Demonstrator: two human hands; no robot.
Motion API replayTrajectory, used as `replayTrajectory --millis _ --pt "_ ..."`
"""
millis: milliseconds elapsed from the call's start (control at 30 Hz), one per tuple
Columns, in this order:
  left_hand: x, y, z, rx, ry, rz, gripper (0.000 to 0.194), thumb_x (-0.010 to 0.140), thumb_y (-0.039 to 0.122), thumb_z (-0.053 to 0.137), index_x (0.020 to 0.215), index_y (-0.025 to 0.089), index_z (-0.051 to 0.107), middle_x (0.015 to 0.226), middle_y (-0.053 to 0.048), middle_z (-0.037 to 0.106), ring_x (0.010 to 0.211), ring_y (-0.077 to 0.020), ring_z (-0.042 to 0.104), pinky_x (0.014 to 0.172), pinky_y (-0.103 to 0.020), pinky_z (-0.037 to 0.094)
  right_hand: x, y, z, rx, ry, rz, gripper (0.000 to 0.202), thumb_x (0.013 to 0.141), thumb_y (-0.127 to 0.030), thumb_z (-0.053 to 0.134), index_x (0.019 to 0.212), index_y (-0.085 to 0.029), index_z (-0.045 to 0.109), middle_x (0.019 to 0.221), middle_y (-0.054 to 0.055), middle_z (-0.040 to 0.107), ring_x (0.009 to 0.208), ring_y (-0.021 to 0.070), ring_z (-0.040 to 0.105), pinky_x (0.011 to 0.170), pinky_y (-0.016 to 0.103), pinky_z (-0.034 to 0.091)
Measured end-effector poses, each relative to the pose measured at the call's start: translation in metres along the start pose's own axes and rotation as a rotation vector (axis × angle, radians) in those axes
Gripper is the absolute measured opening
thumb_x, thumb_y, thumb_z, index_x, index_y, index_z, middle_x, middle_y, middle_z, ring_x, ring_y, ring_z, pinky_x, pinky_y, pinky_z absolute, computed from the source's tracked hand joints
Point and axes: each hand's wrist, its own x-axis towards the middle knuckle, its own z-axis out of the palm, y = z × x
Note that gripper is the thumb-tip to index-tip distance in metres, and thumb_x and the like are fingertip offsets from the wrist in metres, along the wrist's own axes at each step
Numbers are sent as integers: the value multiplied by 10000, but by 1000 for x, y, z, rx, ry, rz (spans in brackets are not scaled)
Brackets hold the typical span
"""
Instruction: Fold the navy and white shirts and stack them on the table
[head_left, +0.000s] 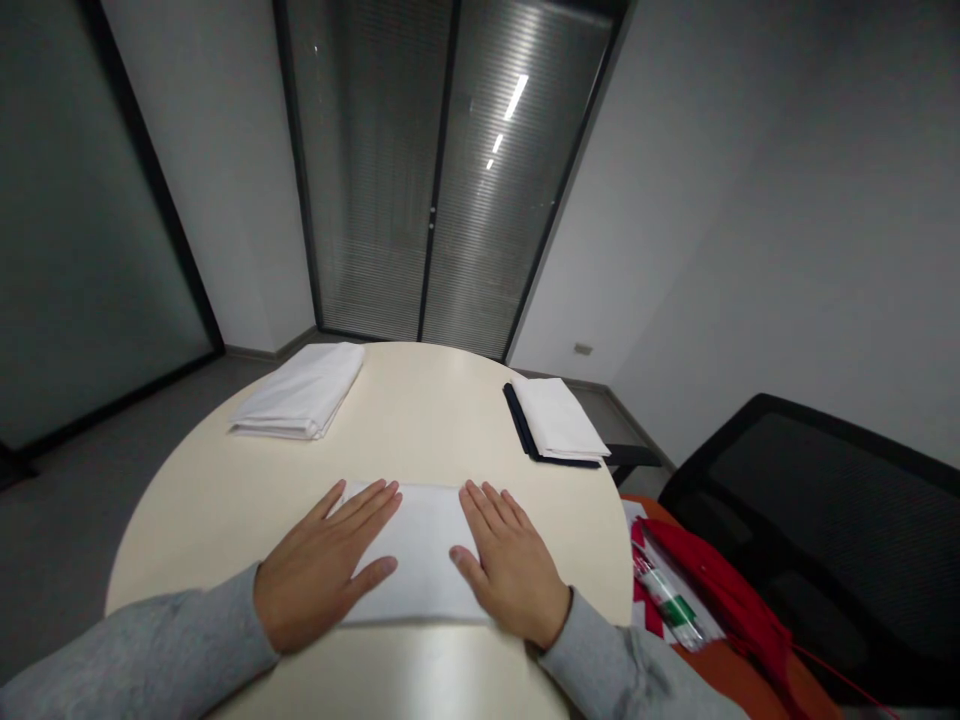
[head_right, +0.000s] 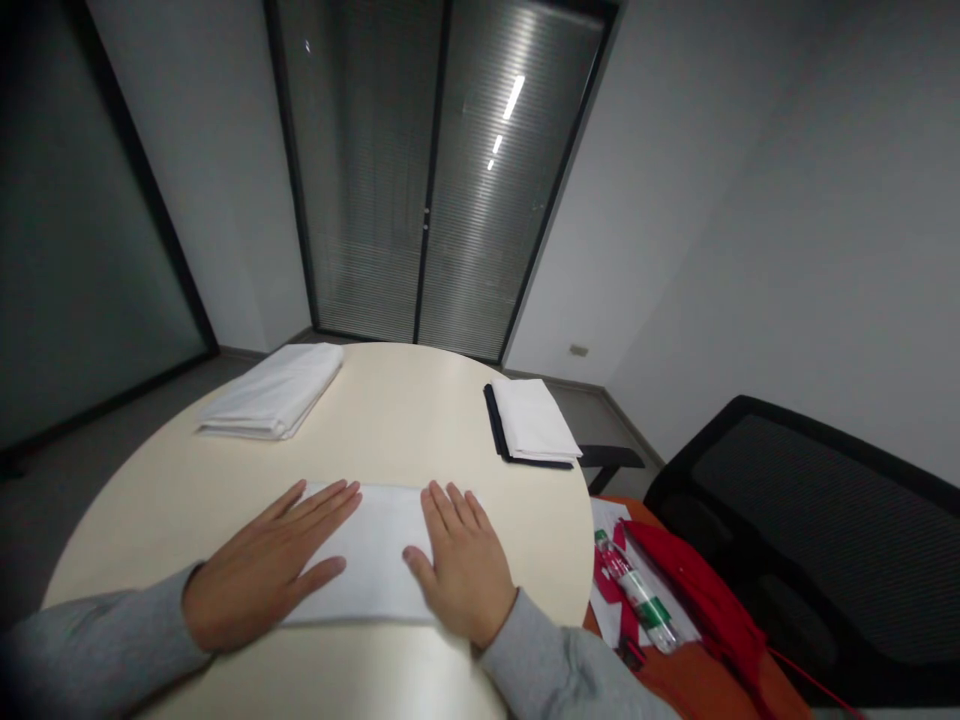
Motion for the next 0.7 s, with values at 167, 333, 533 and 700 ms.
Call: replayTrajectory --millis 167,333,533,700 --pt "-3 -6 4 27 -23 11 654 1034 572 483 1624 298 411 1678 -46 369 1549 -309 370 1288 -541 268 42 3 -37 45 -195 -33 531 972 -576 613 1304 -166 677 1350 155 702 1214 339 653 1041 478 487" --pt "-7 -16 22 132 163 127 695 1023 549 526 1648 297 357 1653 -47 422 1492 -298 468 1199 -477 448 114 3 -51 125 -567 -122 573 817 -623 787 1166 -173 727 1137 111 770 1017 270 714 846 332 526" --pt "-4 -36 36 165 379 248 782 966 507 639 1659 384 296 1675 -11 400 1433 -285 543 1074 -389 576 138 3 -48 437 -1036 92 582 499 -585 966 892 -221 737 859 -18 759 848 235 743 742 294 579" --pt "2 -53 50 -74 474 79 688 1011 475 541 1650 424 289 1708 -8 345 1489 -315 470 1061 -464 592 108 21 -61 748 -854 202 544 467 -491 982 882 -261 717 857 -51 744 782 200 708 662 272 576"
